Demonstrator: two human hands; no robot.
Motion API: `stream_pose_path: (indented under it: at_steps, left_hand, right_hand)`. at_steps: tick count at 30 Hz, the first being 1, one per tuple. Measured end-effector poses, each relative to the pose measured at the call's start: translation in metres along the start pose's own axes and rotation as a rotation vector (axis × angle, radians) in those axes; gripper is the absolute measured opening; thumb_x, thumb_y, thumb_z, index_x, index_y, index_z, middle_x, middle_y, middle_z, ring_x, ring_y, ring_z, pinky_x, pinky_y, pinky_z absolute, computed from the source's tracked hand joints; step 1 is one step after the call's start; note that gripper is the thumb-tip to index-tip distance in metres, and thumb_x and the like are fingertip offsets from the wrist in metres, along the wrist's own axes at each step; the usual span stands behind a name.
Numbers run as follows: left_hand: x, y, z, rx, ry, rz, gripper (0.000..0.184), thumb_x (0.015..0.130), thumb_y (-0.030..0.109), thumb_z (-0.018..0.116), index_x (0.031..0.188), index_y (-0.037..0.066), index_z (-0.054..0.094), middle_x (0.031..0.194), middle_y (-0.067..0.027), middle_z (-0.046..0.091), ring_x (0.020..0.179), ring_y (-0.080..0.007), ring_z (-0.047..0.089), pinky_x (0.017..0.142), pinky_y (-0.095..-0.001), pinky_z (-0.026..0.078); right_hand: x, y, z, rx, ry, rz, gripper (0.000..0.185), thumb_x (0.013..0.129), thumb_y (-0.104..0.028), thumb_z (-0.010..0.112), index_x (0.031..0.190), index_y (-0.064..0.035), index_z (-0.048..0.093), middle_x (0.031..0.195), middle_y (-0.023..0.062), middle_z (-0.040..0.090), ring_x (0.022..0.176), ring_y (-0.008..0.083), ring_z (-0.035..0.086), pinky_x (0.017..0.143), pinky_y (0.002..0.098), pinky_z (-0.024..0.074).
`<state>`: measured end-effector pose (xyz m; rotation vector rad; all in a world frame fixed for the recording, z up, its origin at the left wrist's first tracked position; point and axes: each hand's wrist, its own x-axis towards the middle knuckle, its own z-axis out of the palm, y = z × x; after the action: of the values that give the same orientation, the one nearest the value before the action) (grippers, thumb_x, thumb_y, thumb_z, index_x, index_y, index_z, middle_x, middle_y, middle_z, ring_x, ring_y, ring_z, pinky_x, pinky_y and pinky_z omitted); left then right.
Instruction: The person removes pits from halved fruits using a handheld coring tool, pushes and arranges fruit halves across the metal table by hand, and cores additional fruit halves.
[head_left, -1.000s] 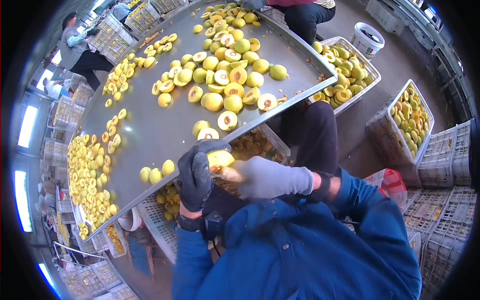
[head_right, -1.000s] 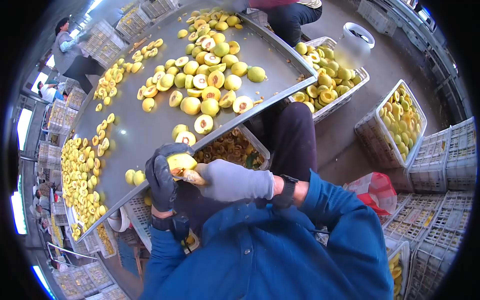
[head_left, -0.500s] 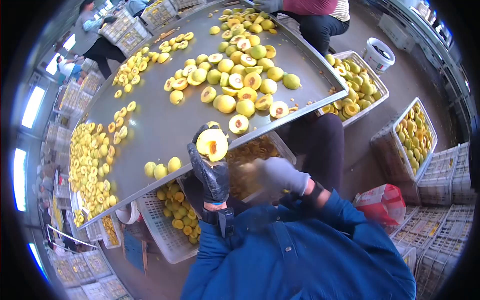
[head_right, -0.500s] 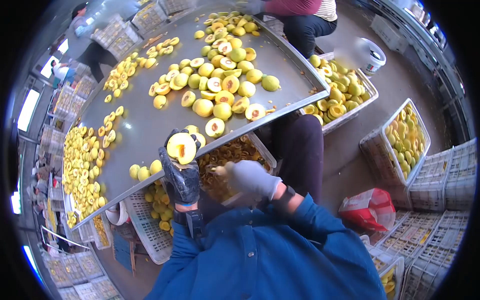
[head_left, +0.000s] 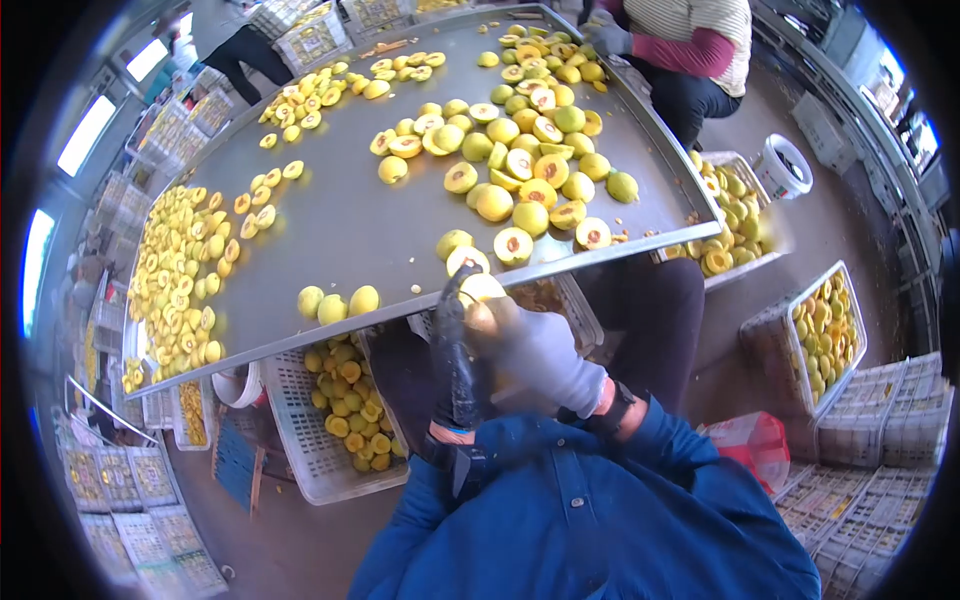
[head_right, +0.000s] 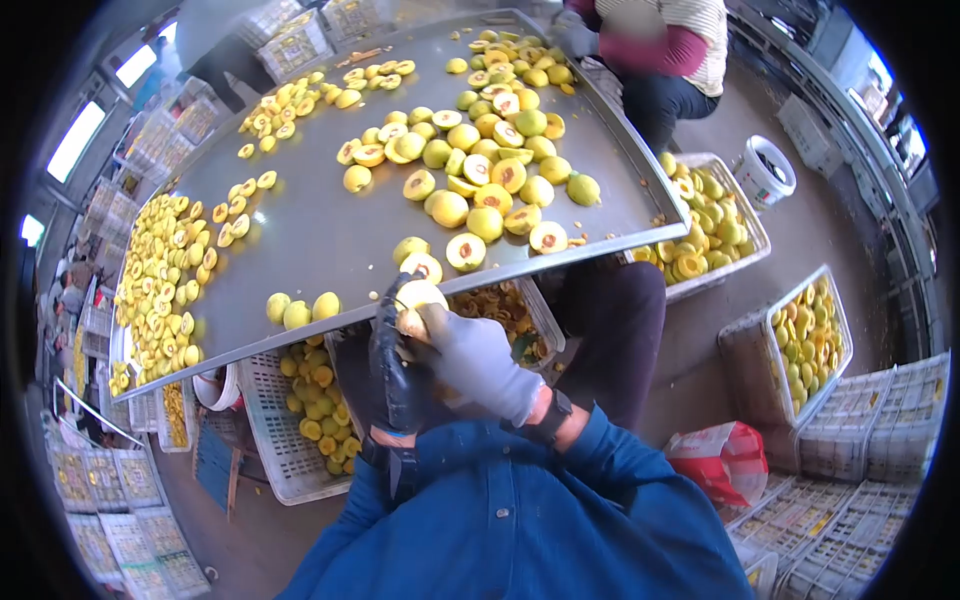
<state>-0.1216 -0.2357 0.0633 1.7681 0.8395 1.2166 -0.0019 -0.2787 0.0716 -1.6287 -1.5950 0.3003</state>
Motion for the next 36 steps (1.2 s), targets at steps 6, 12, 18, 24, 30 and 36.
stream_pose_path:
  at_steps: [6,12,18,24,30,36]
  left_hand:
    - [-0.015,-0.013,-0.004,0.145,-0.026,0.092,0.033,0.092,0.008,0.052,0.124,0.0,0.056,0.129,-0.0215,0.057,0.117,-0.0367,0.057,0.1,-0.0421,0.045]
    - [-0.027,-0.023,-0.006,0.332,-0.007,0.171,0.032,0.092,0.005,0.051,0.123,-0.002,0.055,0.12,-0.021,0.059,0.108,-0.0379,0.058,0.093,-0.0434,0.046]
    - [-0.075,-0.096,-0.038,0.582,-0.138,-0.149,0.035,0.091,0.006,0.056,0.125,-0.002,0.054,0.114,-0.0188,0.059,0.103,-0.035,0.057,0.092,-0.0416,0.047]
    - [-0.1,-0.103,-0.093,0.121,0.147,-0.428,0.035,0.097,0.017,0.052,0.126,-0.001,0.054,0.114,-0.0131,0.06,0.104,-0.0283,0.058,0.091,-0.0392,0.047]
    - [-0.117,-0.152,-0.198,0.276,0.525,-0.32,0.038,0.102,0.027,0.048,0.128,-0.001,0.054,0.115,-0.0074,0.061,0.105,-0.0217,0.058,0.091,-0.0369,0.047]
    - [-0.033,-0.033,-0.13,0.903,0.277,-0.212,0.04,0.102,0.023,0.051,0.13,-0.005,0.053,0.127,-0.025,0.058,0.119,-0.0402,0.054,0.102,-0.0445,0.043]
  right_hand:
    - [-0.011,0.023,0.007,-0.071,-0.132,-0.107,0.03,0.086,-0.033,0.07,0.098,-0.0086,0.057,0.063,0.0141,0.062,0.059,0.0365,0.065,0.052,0.0466,0.0498]
    - [-0.015,0.041,0.024,-0.139,0.029,-0.058,0.023,0.091,-0.03,0.063,0.097,-0.0093,0.056,0.061,0.0154,0.061,0.057,0.0372,0.064,0.051,0.0484,0.0486]
    - [-0.027,0.071,0.026,-0.096,0.063,0.194,0.018,0.091,-0.03,0.062,0.092,-0.0126,0.057,0.064,0.0194,0.062,0.059,0.0411,0.062,0.054,0.0515,0.0487]
    - [-0.035,0.083,0.024,-0.039,-0.031,0.19,0.017,0.091,-0.028,0.064,0.093,-0.0123,0.058,0.064,0.02,0.062,0.06,0.0417,0.062,0.053,0.0511,0.0485]
    - [-0.053,0.128,0.015,-0.043,-0.141,0.2,0.032,0.099,-0.039,0.053,0.09,-0.0083,0.058,0.068,0.0198,0.061,0.062,0.0394,0.062,0.057,0.0502,0.0488]
    - [-0.059,0.163,0.017,0.207,-0.472,0.403,0.035,0.102,-0.04,0.047,0.114,-0.0102,0.06,0.092,0.0138,0.064,0.074,0.0262,0.064,0.059,0.0388,0.0512]
